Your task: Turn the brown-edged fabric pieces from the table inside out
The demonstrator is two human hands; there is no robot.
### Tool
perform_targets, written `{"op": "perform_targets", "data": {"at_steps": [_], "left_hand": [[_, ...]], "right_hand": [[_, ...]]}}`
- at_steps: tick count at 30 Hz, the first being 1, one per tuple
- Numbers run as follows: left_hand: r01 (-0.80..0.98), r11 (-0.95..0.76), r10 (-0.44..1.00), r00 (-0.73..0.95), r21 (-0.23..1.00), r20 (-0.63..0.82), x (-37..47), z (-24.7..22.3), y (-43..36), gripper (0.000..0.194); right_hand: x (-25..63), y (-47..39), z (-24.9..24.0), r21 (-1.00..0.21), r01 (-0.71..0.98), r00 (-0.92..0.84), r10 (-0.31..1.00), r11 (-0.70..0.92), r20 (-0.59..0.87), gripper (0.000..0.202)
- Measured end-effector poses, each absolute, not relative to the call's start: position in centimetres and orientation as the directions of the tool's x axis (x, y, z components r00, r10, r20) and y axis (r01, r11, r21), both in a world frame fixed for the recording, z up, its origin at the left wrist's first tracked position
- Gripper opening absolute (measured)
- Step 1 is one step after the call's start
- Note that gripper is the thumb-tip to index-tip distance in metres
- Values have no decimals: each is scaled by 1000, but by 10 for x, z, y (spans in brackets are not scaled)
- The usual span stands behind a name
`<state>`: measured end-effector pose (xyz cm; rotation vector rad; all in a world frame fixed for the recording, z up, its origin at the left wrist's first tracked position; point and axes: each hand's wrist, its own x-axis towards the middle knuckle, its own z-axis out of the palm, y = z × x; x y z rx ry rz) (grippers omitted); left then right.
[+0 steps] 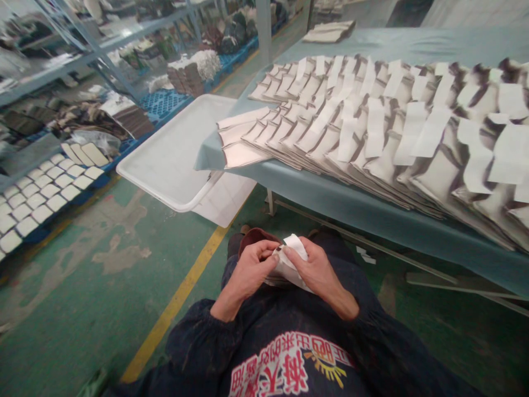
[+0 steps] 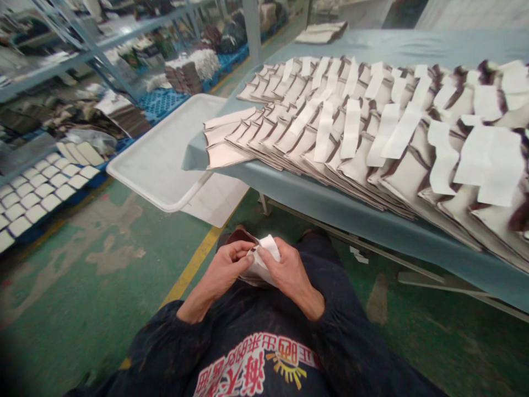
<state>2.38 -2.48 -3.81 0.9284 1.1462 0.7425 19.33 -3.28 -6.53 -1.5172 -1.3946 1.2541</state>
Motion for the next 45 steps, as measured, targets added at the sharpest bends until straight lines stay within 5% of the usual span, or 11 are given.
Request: {"op": "perform_targets", "data": {"at_steps": [14, 26, 36, 45], "left_hand": [[172, 260, 940, 182, 950, -290, 27, -46, -33, 28], [-9, 377, 921, 106, 926, -374, 33, -42, -29, 22], [18, 376, 924, 72, 926, -376, 35, -44, -33, 21], [75, 355, 928, 96, 932, -361, 32, -49, -36, 22]], "right_hand": [[192, -26, -57, -885, 460, -61, 993, -66, -105, 27], [185, -32, -72, -977, 44, 6, 978, -207, -207, 32], [185, -32, -74, -979, 56, -28, 980, -194, -196, 31], [189, -29, -73, -890, -163, -150, 902, -425, -404, 53]]}}
